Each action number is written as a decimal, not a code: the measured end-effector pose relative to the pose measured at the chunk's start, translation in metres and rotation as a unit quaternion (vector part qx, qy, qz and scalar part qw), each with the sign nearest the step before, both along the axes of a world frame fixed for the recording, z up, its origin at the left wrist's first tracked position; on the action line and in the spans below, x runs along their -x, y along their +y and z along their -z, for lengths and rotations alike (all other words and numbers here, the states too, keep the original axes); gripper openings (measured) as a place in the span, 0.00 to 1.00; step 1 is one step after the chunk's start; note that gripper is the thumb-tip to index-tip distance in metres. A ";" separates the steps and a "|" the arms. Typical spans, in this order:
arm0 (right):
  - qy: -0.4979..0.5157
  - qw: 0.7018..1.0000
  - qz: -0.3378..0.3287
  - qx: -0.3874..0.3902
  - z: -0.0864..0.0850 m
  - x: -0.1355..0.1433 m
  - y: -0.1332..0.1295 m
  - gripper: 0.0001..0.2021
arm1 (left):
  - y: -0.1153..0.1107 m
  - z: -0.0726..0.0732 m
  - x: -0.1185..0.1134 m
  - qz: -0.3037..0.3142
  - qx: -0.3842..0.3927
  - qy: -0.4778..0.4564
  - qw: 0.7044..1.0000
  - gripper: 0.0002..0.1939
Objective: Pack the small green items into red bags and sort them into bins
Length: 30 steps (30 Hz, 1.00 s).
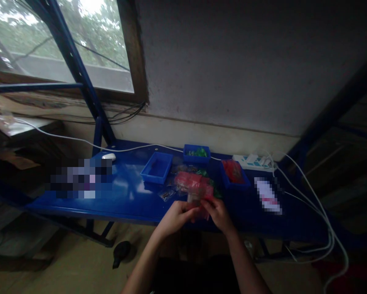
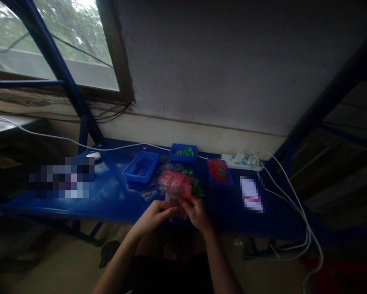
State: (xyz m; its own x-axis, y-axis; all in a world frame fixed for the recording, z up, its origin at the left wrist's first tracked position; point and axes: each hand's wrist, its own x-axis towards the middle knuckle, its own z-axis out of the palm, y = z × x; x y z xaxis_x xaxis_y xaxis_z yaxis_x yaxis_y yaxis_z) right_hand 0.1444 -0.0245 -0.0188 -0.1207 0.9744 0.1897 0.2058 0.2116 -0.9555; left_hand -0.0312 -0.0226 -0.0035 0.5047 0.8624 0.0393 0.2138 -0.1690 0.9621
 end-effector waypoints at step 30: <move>0.036 0.999 0.016 0.009 -0.009 0.000 0.001 0.15 | 0.004 0.004 0.000 -0.101 -0.061 -0.015 0.993 0.18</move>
